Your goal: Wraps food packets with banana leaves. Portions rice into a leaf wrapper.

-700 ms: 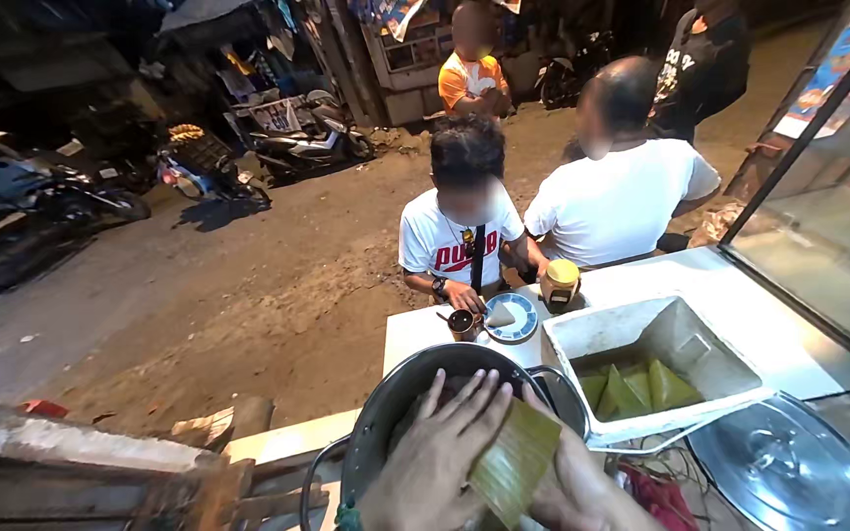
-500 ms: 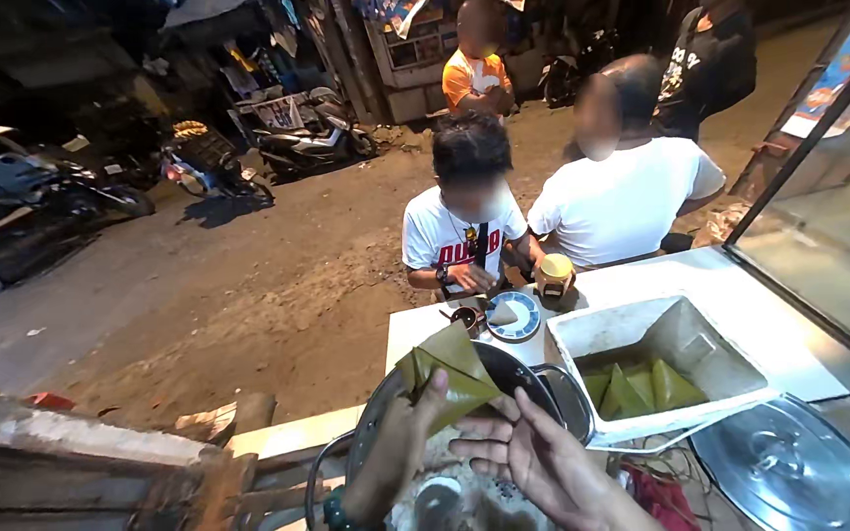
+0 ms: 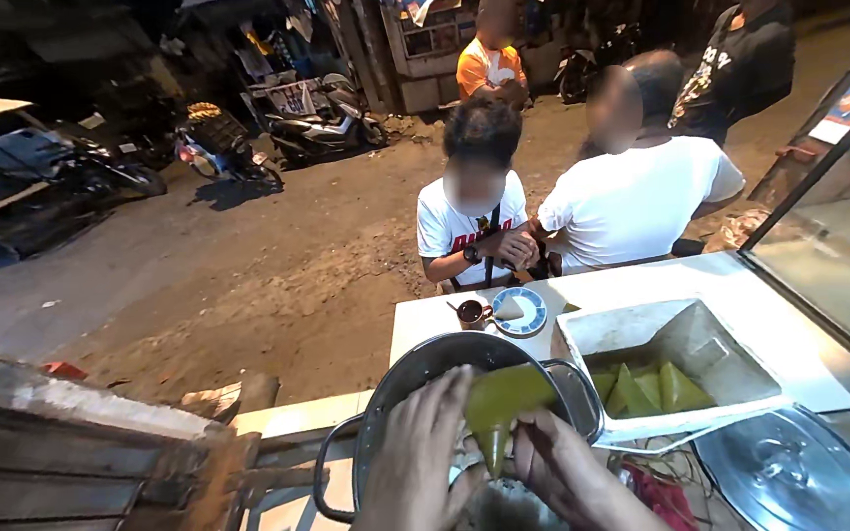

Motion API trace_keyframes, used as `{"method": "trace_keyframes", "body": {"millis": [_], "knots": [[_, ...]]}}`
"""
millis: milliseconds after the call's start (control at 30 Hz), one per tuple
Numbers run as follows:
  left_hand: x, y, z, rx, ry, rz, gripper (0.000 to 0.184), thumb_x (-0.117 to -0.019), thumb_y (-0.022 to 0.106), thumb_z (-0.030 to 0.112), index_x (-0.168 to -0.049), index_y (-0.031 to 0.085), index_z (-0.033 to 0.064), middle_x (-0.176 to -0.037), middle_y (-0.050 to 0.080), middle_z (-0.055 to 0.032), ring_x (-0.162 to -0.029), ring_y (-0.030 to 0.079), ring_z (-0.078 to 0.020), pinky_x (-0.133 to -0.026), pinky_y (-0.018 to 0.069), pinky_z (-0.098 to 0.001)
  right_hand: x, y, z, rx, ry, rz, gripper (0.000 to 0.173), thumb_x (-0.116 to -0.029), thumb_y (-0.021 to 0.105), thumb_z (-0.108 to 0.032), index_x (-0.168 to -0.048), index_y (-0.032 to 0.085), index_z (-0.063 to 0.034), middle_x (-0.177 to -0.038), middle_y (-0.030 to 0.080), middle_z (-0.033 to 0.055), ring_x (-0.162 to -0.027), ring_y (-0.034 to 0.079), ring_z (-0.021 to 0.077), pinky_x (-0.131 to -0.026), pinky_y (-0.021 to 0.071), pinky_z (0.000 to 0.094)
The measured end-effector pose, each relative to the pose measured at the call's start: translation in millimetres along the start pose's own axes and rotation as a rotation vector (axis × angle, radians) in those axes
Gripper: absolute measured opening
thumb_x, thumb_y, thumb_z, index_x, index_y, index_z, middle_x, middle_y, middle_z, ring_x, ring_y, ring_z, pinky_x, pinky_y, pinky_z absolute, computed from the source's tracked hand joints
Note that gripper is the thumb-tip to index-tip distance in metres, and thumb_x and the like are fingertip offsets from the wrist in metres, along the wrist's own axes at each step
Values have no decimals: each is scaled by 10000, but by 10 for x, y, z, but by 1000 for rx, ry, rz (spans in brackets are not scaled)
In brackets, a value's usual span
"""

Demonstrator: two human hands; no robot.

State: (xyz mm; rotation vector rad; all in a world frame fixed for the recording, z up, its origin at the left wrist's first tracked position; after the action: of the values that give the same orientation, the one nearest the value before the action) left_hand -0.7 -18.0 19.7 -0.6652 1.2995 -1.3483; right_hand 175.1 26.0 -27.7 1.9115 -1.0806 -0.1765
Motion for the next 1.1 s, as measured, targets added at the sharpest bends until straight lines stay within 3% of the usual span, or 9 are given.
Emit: {"method": "trace_keyframes", "body": {"millis": [167,267,333,433,600,767,867,967,1100], "knots": [[257,-209,119,-107,-254,-824,778,-885,690,600,-1369,606,-3,-1028,732,-242,-988,698,-441,-985,475,-641,5,12,-5,184,-15,37,394,-1070,294,-269,-1376,396,-42,-1112,692,159,-944,719,283,-773,614,430],[301,-111,127,-195,-233,-908,543,-888,704,308,-1321,620,-9,-997,728,-228,-955,699,-431,-933,496,-611,17,46,3,314,-97,24,487,-1053,433,-270,-1464,296,-47,-1126,676,119,-922,719,233,-754,626,375],[291,-106,125,-230,-252,-956,565,-880,712,311,-1333,616,-13,-1042,719,-241,-987,690,-441,-898,510,-617,23,42,24,381,-162,29,577,-1057,493,-255,-1509,215,-29,-1174,655,112,-938,717,217,-762,633,362],[297,-126,116,-231,-296,-1046,456,-915,681,383,-1146,667,-10,-983,712,-256,-961,689,-469,-816,519,-647,22,60,18,404,-228,108,629,-1043,539,-219,-1530,200,-8,-1252,628,128,-1017,709,223,-793,640,385],[274,-710,-77,8,-304,-607,403,-1001,525,163,-1372,645,58,-1121,705,-250,-981,689,-478,-812,526,-692,18,58,-13,368,-278,255,651,-1026,575,-181,-1550,230,-6,-1362,567,145,-1127,675,209,-829,639,373],[310,-1017,-5,75,-139,-180,371,-1049,566,204,-1409,639,152,-1041,687,-195,-795,686,-321,-654,574,-492,26,64,-14,431,-318,200,626,-1024,583,-169,-1530,260,8,-1340,588,123,-1124,679,186,-825,644,359],[373,-735,163,80,-127,-116,361,-1041,551,122,-1384,660,140,-1076,711,-186,-844,714,-324,-668,596,-477,36,66,1,534,-375,148,656,-1016,587,-149,-1538,231,29,-1359,569,115,-1137,666,140,-848,633,318],[404,-572,233,27,-126,-74,377,-1025,532,80,-1372,671,125,-1009,732,-159,-851,721,-319,-673,595,-450,34,46,45,664,-462,101,660,-1011,591,-132,-1522,247,104,-1428,526,150,-1269,567,64,-1061,498,230],[419,-473,300,-17,-111,-72,380,-1023,529,85,-1378,662,106,-980,733,-146,-835,718,-309,-671,594,-424,41,47,77,731,-473,48,717,-1012,583,-120,-1553,172,108,-1477,485,178,-1286,565,74,-1055,511,246]]}}
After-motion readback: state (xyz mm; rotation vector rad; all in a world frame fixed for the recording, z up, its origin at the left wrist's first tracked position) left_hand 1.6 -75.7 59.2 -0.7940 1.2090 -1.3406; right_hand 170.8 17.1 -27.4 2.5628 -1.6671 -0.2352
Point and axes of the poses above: each hand's wrist, its own x-axis away from the middle knuckle, its own y-axis out of the palm, z = x × y, the point moved 2 cm from there along -x, towards the middle knuckle
